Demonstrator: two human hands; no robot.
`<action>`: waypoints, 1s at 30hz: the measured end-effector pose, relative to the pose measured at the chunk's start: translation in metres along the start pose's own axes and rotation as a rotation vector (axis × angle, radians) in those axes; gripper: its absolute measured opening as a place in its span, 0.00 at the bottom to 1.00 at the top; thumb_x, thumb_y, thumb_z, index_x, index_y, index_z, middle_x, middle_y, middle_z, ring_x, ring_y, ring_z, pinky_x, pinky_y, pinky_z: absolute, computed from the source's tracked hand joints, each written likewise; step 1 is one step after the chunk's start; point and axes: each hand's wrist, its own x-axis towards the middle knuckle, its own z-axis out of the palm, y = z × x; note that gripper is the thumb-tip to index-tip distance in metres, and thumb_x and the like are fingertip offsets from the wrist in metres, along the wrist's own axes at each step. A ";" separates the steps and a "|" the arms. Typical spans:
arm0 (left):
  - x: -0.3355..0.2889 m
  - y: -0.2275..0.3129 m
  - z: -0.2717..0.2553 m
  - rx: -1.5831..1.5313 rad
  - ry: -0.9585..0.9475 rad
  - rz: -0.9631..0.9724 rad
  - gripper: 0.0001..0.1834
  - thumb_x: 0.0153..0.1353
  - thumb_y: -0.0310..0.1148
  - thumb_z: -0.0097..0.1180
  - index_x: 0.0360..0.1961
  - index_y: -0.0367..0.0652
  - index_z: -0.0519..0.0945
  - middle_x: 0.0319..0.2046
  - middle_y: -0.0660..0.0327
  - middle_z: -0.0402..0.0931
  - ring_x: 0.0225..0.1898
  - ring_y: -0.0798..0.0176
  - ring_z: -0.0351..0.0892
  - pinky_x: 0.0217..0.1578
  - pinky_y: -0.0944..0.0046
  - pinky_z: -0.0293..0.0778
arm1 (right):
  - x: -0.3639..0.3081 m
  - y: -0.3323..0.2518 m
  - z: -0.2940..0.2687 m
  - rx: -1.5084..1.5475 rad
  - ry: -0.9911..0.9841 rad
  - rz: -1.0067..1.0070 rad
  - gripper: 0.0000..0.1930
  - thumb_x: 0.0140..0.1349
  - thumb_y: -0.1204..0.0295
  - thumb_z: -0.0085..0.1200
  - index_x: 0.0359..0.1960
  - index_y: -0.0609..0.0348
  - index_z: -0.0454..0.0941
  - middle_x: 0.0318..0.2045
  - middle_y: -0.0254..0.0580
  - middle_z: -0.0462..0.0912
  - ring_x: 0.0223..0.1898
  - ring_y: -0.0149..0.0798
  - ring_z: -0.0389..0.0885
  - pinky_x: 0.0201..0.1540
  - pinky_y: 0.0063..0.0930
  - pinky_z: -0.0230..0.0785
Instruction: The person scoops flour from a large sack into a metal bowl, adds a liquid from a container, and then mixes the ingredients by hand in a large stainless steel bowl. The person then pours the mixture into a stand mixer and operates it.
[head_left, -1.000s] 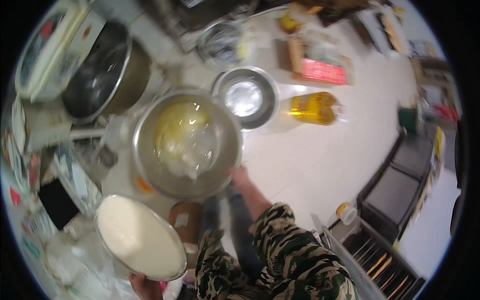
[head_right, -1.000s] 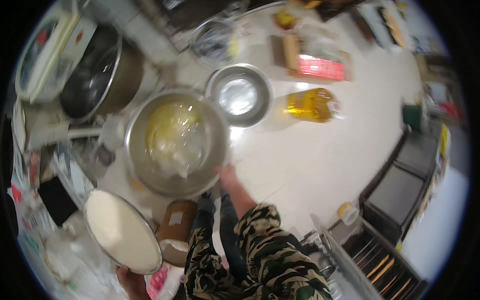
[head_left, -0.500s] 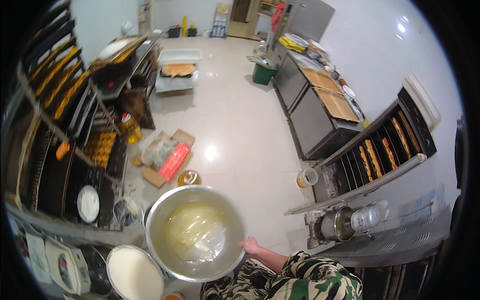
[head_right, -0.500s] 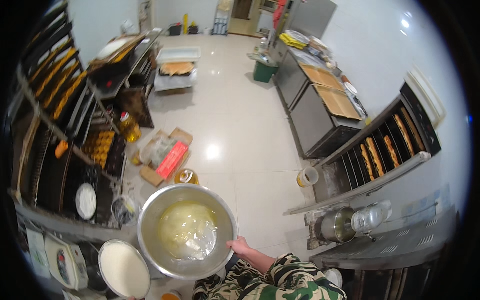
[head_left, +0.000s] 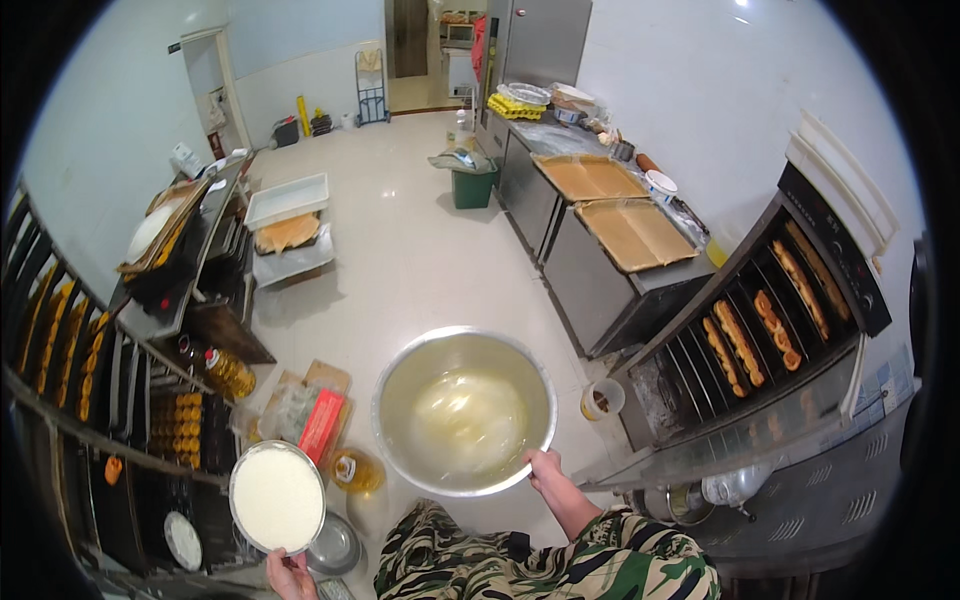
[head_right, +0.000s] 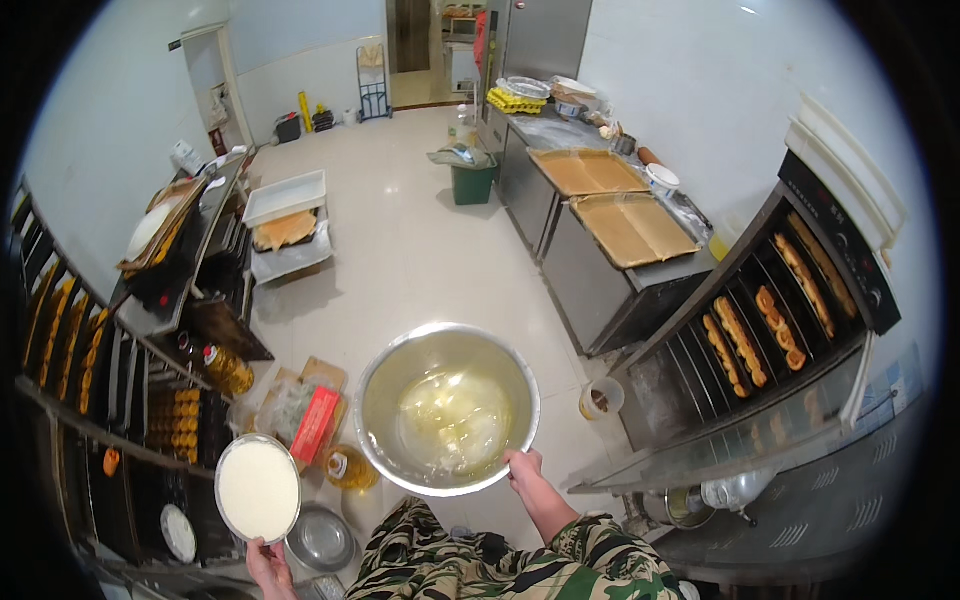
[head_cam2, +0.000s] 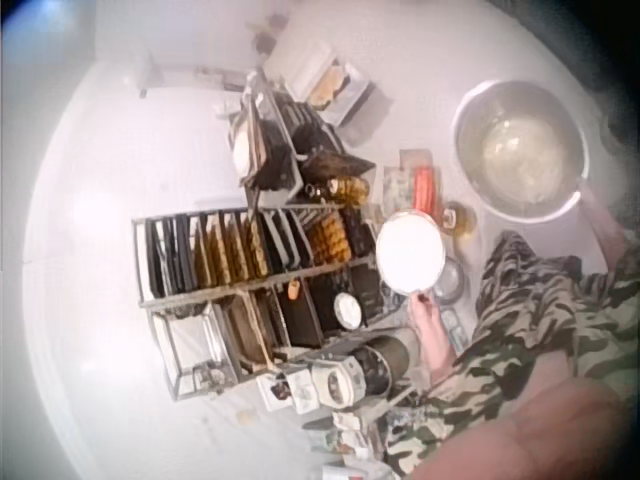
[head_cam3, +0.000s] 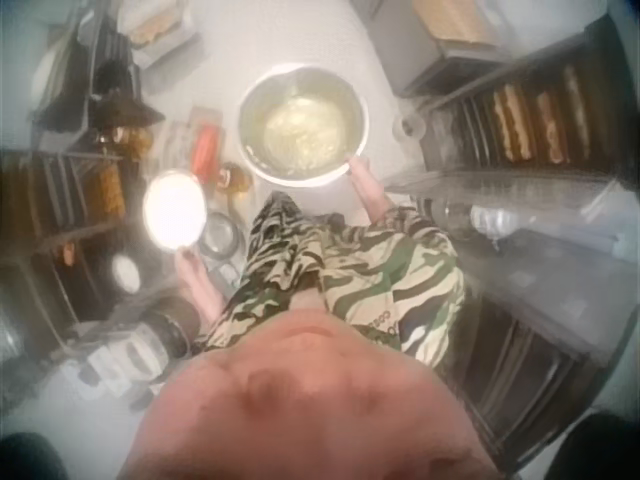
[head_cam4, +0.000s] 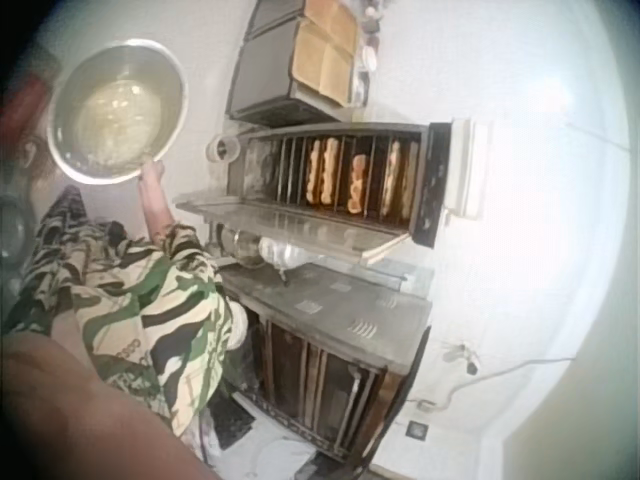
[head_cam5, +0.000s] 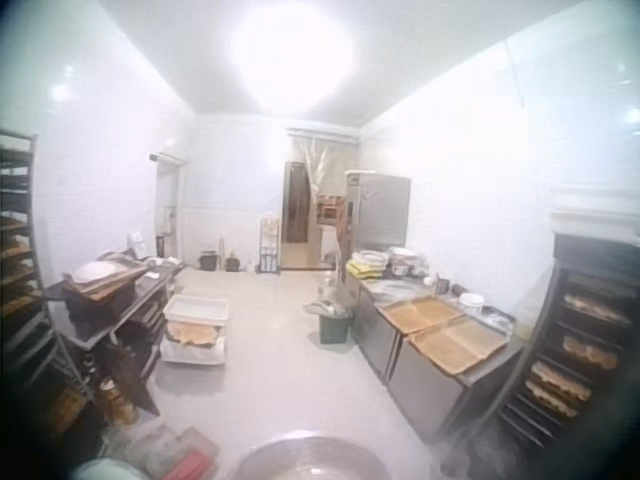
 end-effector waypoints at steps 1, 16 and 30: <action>0.015 -0.005 0.025 0.011 -0.026 -0.018 0.16 0.55 0.26 0.54 0.45 0.33 0.76 0.40 0.57 0.79 0.39 0.61 0.81 0.43 0.63 0.81 | 0.017 -0.019 0.014 0.021 0.033 -0.017 0.11 0.44 0.84 0.55 0.32 0.68 0.73 0.19 0.41 0.73 0.12 0.35 0.67 0.12 0.30 0.55; 0.182 -0.093 0.524 0.122 -0.320 -0.087 0.10 0.54 0.26 0.53 0.38 0.39 0.74 0.37 0.58 0.78 0.36 0.62 0.80 0.38 0.60 0.83 | 0.248 -0.283 0.080 0.348 0.352 -0.058 0.15 0.40 0.82 0.56 0.33 0.60 0.71 0.22 0.37 0.71 0.16 0.37 0.66 0.16 0.33 0.54; 0.270 -0.203 0.884 0.079 -0.240 -0.118 0.18 0.59 0.28 0.50 0.50 0.32 0.72 0.49 0.53 0.77 0.49 0.57 0.78 0.51 0.60 0.77 | 0.529 -0.583 0.207 0.319 0.199 -0.068 0.17 0.41 0.83 0.57 0.37 0.70 0.72 0.30 0.47 0.75 0.24 0.42 0.75 0.19 0.36 0.61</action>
